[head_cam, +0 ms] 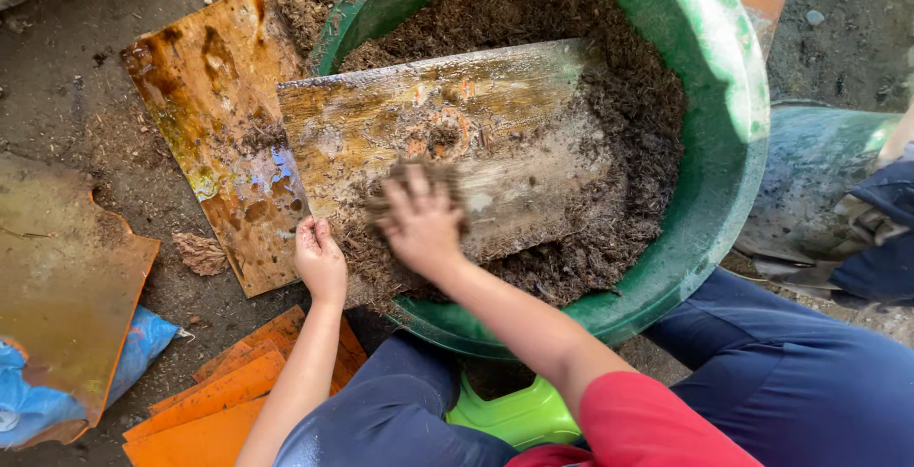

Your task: The person sits on a small stool and scrubs orange rectangular tiles with a dark fibrous material from a green basin. They handle the tiles one at a time, scrubbing both sides and stacking the cleaned tiles to the left.

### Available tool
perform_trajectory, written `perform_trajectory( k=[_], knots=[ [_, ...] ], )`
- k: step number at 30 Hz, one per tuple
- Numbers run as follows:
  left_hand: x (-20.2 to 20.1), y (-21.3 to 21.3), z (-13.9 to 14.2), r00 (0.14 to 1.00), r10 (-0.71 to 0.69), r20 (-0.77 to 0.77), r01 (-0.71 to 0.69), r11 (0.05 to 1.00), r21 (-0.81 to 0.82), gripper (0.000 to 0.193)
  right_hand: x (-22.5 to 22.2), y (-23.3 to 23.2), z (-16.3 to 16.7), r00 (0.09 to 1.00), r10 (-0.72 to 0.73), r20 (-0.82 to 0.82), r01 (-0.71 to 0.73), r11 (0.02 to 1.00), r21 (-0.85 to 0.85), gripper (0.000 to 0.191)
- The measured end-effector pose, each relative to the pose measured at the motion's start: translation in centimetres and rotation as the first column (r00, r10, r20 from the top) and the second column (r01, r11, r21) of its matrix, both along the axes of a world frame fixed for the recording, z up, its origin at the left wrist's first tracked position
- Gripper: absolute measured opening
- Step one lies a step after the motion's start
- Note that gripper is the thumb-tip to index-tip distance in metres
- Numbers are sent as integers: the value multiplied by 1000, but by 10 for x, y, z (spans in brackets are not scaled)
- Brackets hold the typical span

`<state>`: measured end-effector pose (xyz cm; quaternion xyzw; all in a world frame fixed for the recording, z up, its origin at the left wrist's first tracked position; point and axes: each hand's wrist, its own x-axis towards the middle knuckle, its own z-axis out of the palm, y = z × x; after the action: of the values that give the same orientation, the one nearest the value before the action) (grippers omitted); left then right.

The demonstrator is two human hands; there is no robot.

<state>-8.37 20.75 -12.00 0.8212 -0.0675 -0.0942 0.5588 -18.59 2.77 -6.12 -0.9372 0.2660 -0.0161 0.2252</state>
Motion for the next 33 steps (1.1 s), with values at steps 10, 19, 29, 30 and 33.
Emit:
perform_trajectory(
  k=[10, 19, 29, 30, 33],
  knots=[
    [0, 8, 6, 999, 24, -41, -22, 999, 47, 21, -15, -160, -42, 978, -189, -91, 199, 971, 131, 35],
    [1, 10, -8, 998, 45, -52, -46, 999, -6, 21, -44, -281, -83, 648, -761, -37, 761, 649, -7, 58],
    [0, 8, -6, 999, 16, 39, -19, 998, 61, 24, 85, -24, 33, 983, 110, -145, -44, 917, 397, 29],
    [2, 7, -4, 997, -10, 73, 2, 994, 113, 24, 97, -6, 41, 995, 55, 78, -73, 969, 237, 40],
    [5, 7, -2, 998, -8, 64, -1, 990, 142, 23, 116, -14, 39, 962, 152, 229, -170, 983, 65, 50]
  ],
)
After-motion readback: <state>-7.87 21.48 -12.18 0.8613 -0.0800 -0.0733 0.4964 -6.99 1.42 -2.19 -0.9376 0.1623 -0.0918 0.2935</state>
